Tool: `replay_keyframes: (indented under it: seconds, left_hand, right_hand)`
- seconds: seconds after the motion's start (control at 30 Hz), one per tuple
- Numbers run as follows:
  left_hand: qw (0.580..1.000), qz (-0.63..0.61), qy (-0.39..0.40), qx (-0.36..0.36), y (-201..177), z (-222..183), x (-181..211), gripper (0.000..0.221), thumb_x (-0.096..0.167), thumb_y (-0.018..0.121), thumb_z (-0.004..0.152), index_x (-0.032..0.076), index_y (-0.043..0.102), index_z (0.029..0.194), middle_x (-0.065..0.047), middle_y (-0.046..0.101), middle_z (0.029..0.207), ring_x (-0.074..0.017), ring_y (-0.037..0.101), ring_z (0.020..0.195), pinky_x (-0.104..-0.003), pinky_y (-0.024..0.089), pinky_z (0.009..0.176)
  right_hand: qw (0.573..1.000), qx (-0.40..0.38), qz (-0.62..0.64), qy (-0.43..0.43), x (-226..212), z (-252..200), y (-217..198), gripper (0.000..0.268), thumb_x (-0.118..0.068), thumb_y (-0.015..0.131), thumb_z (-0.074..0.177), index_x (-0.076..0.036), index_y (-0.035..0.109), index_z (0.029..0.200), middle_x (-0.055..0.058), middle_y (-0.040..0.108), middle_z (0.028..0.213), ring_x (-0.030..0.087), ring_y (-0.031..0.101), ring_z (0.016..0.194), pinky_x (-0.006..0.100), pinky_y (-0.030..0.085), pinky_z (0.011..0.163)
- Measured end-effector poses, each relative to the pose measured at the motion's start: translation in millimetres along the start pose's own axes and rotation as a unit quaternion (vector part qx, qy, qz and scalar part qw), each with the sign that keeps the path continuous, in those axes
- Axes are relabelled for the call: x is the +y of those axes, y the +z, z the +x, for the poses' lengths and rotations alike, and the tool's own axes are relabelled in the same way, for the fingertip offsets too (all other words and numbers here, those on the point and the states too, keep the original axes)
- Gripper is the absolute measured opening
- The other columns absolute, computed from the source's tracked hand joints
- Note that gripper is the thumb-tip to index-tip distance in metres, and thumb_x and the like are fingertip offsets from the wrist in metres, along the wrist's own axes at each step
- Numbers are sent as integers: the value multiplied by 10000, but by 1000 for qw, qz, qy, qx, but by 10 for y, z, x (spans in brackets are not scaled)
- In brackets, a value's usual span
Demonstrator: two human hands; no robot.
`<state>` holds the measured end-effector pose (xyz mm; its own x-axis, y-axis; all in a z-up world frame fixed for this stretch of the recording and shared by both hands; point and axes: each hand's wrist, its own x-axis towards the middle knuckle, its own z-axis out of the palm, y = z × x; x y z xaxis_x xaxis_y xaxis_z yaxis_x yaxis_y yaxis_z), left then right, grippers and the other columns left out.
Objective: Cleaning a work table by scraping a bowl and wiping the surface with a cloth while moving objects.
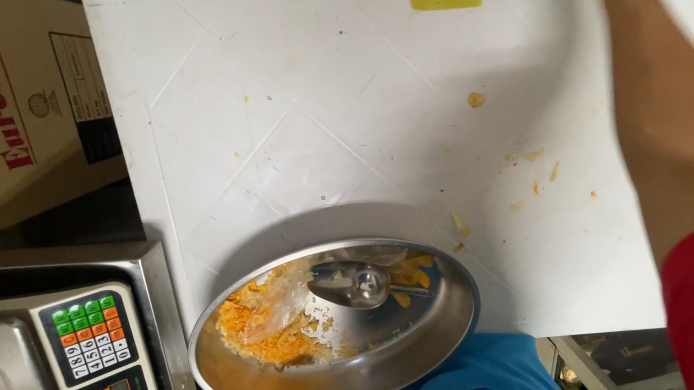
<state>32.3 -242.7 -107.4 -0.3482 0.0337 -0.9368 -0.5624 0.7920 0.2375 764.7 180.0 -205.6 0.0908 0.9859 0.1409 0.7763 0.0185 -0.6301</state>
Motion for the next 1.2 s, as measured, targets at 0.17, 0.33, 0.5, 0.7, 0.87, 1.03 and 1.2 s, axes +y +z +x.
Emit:
replay_keyframes:
  seconds: [0.17,0.33,0.5,0.7,0.87,1.03,1.2]
  left_hand:
    - [999,-1,-13,34,229,-245,121,690,-112,556,720,-61,535,1409,-208,655,1230,-397,632,1022,-546,561,848]
    - [999,22,12,28,306,-310,117,727,-84,556,694,-34,536,1420,-171,642,1251,-366,611,1062,-552,553,848]
    - [997,21,19,-70,110,-183,15,895,-89,486,690,161,448,1548,-52,586,1378,-312,559,1203,-571,501,927]
    - [997,2,44,-60,-19,-14,-210,740,-64,531,715,142,561,1425,-14,649,1274,-263,607,1154,-526,548,896]
    - [997,2,53,-60,-445,-56,-434,742,-65,590,695,168,589,1399,29,709,1113,-189,681,962,-439,592,808]
    - [996,28,89,-11,-732,-350,-604,812,-46,611,682,157,544,1466,66,669,1240,-172,663,971,-343,596,719]
    - [997,-17,72,35,-1031,-463,-933,770,-70,615,681,150,588,1417,79,703,1176,-155,670,893,-276,569,614]
  right_hand:
    - [976,-51,-45,-207,-1035,-698,933,421,-194,390,1092,38,699,1259,253,637,1370,461,556,1278,586,341,1070]
    - [960,-191,6,-204,-1557,-1780,656,609,118,596,705,-118,713,1254,80,631,1372,390,514,1248,543,353,1144]
    - [990,-135,33,1,-965,-2080,-598,428,-243,413,1116,-41,592,1449,226,539,1474,389,492,1362,503,379,1155]
    - [987,-11,-109,116,-282,-2647,-205,743,-89,589,935,-83,350,1638,365,321,1615,575,287,1441,633,138,1175]
    - [994,-49,89,-28,-1541,-3129,279,492,198,502,935,-47,655,1333,157,578,1358,391,470,1191,513,479,1048]
    - [997,78,6,21,-1150,-3175,-506,426,79,507,980,7,659,1370,227,589,1358,423,528,1240,501,440,1100]
    - [978,72,-147,128,-1183,-3727,55,528,-32,537,1016,-37,463,1539,301,405,1476,521,445,1194,629,402,1032]
